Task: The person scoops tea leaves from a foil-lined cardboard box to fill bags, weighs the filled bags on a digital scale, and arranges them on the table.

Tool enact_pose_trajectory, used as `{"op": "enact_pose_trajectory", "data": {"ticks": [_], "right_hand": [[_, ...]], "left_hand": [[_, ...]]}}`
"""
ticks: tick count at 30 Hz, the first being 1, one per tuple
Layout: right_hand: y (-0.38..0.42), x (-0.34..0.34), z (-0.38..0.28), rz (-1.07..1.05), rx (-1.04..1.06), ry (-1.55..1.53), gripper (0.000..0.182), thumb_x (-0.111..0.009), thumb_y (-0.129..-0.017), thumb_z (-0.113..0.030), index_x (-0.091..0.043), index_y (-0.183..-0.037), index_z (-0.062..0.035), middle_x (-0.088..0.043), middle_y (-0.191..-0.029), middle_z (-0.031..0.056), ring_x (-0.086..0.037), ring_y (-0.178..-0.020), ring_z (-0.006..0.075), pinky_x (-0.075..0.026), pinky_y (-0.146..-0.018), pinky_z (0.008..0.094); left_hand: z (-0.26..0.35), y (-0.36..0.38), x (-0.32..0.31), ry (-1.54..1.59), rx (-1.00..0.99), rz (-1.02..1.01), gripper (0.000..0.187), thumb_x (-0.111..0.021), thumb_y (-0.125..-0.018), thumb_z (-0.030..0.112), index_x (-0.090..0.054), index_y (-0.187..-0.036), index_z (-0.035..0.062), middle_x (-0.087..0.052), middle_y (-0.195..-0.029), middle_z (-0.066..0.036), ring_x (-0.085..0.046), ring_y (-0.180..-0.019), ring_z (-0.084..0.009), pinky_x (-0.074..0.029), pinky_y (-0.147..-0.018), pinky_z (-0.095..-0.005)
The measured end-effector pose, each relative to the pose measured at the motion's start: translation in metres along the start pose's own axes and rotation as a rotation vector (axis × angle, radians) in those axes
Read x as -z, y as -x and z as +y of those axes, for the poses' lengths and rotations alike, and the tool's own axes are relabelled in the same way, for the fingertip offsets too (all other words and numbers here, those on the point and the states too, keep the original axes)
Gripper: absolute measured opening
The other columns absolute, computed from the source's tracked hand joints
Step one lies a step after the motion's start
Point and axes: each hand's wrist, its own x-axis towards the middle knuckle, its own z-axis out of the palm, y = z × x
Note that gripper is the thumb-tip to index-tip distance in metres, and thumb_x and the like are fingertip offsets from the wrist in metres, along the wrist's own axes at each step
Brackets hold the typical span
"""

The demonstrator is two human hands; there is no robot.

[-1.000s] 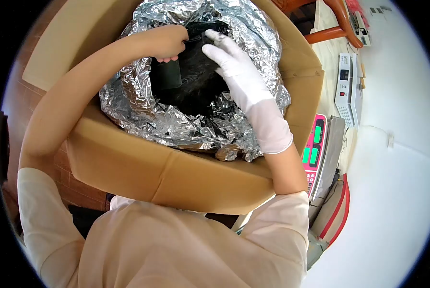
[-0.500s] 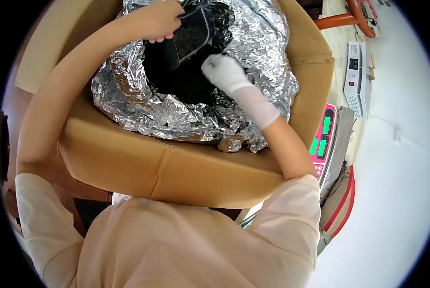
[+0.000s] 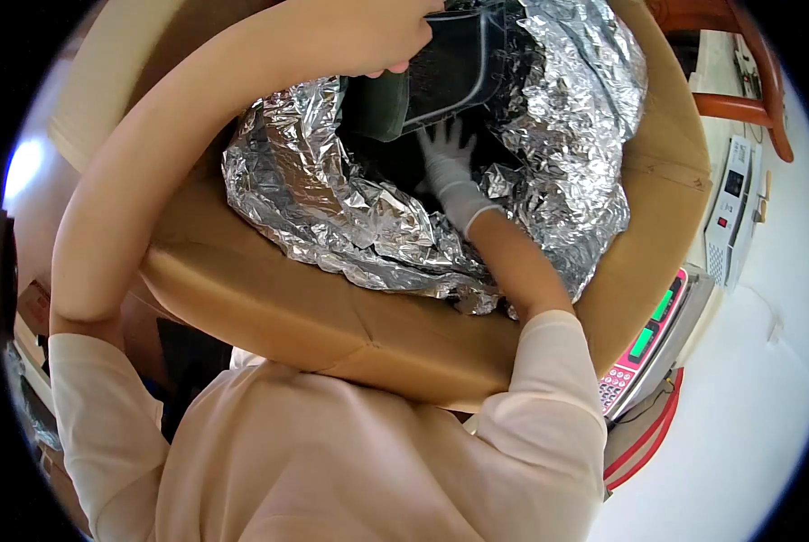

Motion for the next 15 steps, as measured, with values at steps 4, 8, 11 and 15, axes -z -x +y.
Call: {"op": "enact_pose_trajectory", "data": {"ticks": [4,8,11,15], "right_hand": [[-0.031,-0.008,0.026,-0.113,-0.025,-0.086,0.111,-0.083,-0.057,-0.039,-0.016,-0.145,-0.0264,-0.015,-0.150,0.0144,-0.019,-0.135,0.0411,-0.030,-0.101,0.0598],[-0.024,-0.014,0.013,-0.130,-0.001,-0.287,0.103,-0.083,-0.057,-0.038,-0.027,-0.141,-0.0231,-0.030,-0.139,0.0211,-0.034,-0.126,0.0425,-0.043,-0.096,0.0479],[-0.015,-0.019,0.003,-0.099,0.099,-0.362,0.101,-0.082,-0.057,-0.036,-0.027,-0.141,-0.0226,-0.025,-0.142,0.0229,-0.036,-0.125,0.0425,-0.042,-0.097,0.0472],[-0.014,-0.018,0.002,-0.132,0.058,-0.624,0.093,-0.079,-0.059,-0.029,-0.033,-0.138,-0.0116,-0.044,-0.129,0.0232,-0.047,-0.118,0.0356,-0.044,-0.095,0.0396]], "left_hand": [[-0.010,0.001,-0.015,0.041,-0.085,0.145,0.019,-0.053,-0.076,0.009,-0.063,-0.080,-0.0067,-0.063,-0.083,-0.027,-0.063,-0.082,-0.0399,-0.049,-0.074,-0.0454],[-0.005,0.003,0.000,0.073,-0.086,0.038,0.019,-0.052,-0.076,0.009,-0.063,-0.078,-0.0072,-0.063,-0.082,-0.028,-0.062,-0.082,-0.0405,-0.049,-0.074,-0.0463],[0.002,0.000,0.003,0.052,0.001,0.017,0.020,-0.052,-0.076,0.009,-0.062,-0.080,-0.0081,-0.062,-0.082,-0.029,-0.062,-0.083,-0.0408,-0.049,-0.074,-0.0460],[0.004,-0.002,0.004,0.054,0.093,-0.035,0.021,-0.052,-0.076,0.008,-0.063,-0.082,-0.0078,-0.062,-0.083,-0.029,-0.063,-0.084,-0.0399,-0.049,-0.075,-0.0455]]}}
